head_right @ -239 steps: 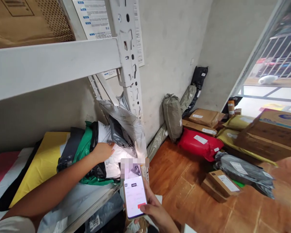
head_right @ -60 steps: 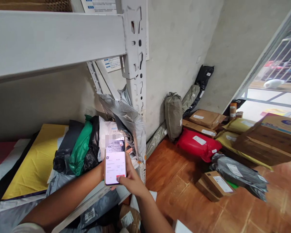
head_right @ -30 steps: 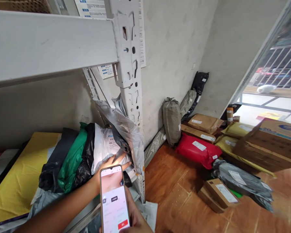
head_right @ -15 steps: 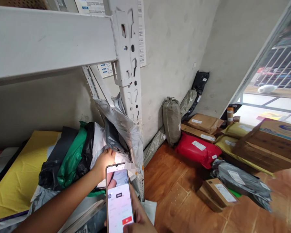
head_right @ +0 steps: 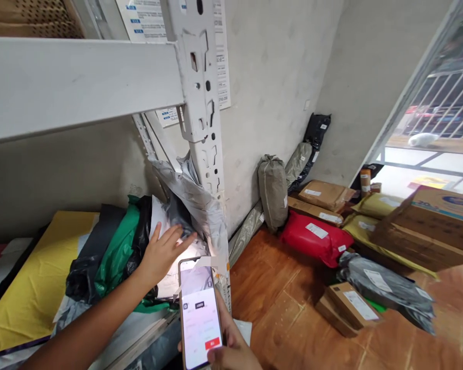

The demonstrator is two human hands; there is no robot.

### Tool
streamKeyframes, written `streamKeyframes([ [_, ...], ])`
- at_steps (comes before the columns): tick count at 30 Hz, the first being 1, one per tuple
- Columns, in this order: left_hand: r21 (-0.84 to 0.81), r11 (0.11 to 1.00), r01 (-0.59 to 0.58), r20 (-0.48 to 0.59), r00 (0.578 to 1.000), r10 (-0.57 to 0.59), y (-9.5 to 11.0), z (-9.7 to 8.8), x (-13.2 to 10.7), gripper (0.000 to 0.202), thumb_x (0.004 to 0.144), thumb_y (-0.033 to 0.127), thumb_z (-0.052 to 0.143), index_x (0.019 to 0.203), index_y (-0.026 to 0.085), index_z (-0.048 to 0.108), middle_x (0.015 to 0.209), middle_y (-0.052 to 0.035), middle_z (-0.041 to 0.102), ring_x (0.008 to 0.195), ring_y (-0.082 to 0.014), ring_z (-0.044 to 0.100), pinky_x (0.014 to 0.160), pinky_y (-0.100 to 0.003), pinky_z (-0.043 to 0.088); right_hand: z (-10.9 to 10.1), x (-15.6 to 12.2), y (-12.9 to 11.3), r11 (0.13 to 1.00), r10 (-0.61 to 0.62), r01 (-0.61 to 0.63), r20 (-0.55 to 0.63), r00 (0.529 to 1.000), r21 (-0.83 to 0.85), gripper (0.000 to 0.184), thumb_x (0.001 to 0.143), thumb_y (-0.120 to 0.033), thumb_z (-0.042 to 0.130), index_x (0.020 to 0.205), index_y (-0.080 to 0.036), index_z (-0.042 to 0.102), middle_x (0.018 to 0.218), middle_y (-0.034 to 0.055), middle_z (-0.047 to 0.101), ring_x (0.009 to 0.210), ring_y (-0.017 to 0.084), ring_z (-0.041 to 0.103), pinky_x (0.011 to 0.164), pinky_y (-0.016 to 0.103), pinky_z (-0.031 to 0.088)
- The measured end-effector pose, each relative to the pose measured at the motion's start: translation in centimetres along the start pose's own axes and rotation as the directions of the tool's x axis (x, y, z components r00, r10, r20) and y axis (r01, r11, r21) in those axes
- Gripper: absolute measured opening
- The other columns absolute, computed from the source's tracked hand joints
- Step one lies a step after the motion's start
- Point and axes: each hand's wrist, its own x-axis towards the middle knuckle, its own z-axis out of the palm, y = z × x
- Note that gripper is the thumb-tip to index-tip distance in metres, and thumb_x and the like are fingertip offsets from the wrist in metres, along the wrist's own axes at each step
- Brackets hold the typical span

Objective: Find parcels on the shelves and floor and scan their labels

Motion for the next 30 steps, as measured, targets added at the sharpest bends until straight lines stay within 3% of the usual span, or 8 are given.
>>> streamKeyframes([
  [2,-0.018,1.0,-0.002,0.242,0.97,0.006,-1.5,-0.6,0.5,0.045,0.094,0.007,0.04,0.134,0.022,0.055,0.098,-0.0074,0.068,0.098,-0.0235,0.063,0.113,-0.054,0.031,-0.1,0.3,-0.2,1.0,-0.021,0.021,-0.001,1.0,-0.002,0.13,0.061,-0.026,0.081,0.155,-0.02,-0.009,0.102,0.0147,0.076,0.073,0.027,0.074,0.051,0.028,0.051],
  [4,-0.05,0.998,0.028,0.438,0.899,-0.003,-2.8,-0.7,0.1,0.037,0.093,0.008,0.043,0.121,0.017,0.064,0.088,-0.0072,0.068,0.088,-0.0238,0.063,0.102,-0.048,0.043,-0.3,0.8,-0.1,0.999,-0.039,0.039,0.006,0.999,0.007,0.129,0.062,-0.025,0.081,0.155,-0.02,-0.008,0.099,0.0146,0.077,0.069,0.027,0.074,0.048,0.027,0.052],
  [6,-0.11,0.993,0.049,0.528,0.849,0.017,-3.7,-0.5,-1.3,0.035,0.091,0.007,0.045,0.117,0.018,0.066,0.088,-0.0066,0.068,0.089,-0.0243,0.063,0.091,-0.042,0.047,-0.5,1.6,0.1,0.999,-0.04,0.04,0.008,0.999,0.023,0.131,0.062,-0.026,0.082,0.153,-0.018,-0.012,0.093,0.0139,0.078,0.064,0.026,0.074,0.046,0.027,0.053],
  [10,-0.165,0.981,0.105,0.535,0.845,-0.001,-3.9,-0.3,-4.5,0.049,0.087,0.003,0.05,0.131,0.024,0.058,0.095,-0.004,0.069,0.093,-0.023,0.062,0.092,-0.041,0.044,-0.3,3.9,-0.3,0.998,-0.039,0.041,-0.036,0.999,0.042,0.134,0.06,-0.022,0.079,0.151,-0.018,-0.019,0.098,0.0148,0.077,0.068,0.03,0.075,0.039,0.026,0.053],
  [15,-0.198,0.968,0.157,0.524,0.851,-0.031,-3.2,-0.9,-5.9,0.06,0.082,0.006,0.059,0.139,0.025,0.052,0.099,-0.0037,0.067,0.098,-0.0241,0.058,0.097,-0.042,0.04,1.5,6.6,-2.3,0.988,-0.126,0.121,-0.047,0.991,-0.091,0.113,0.07,-0.022,0.074,0.152,-0.029,-0.003,0.099,0.0063,0.074,0.074,0.028,0.075,0.043,0.027,0.056],
  [21,-0.246,0.953,0.176,0.49,0.871,-0.035,-3.1,-0.8,-6.3,0.045,0.085,0.013,0.06,0.129,0.022,0.058,0.095,-0.0042,0.062,0.096,-0.0242,0.055,0.095,-0.042,0.038,3.7,7.6,-3.8,0.977,-0.156,0.151,-0.024,0.987,-0.15,0.091,0.072,-0.024,0.073,0.145,-0.029,0.018,0.106,0.0064,0.071,0.075,0.027,0.075,0.041,0.026,0.057],
  [30,-0.23,0.956,0.184,0.486,0.873,-0.051,-3.0,-0.7,-6.6,0.022,0.085,0.016,0.061,0.106,0.02,0.065,0.091,-0.0027,0.06,0.093,-0.0239,0.053,0.09,-0.039,0.037,5.1,7.7,-4.3,0.979,-0.13,0.131,0.011,0.991,-0.158,0.087,0.073,-0.022,0.071,0.14,-0.028,0.015,0.096,0.0036,0.074,0.074,0.026,0.075,0.041,0.024,0.057],
])
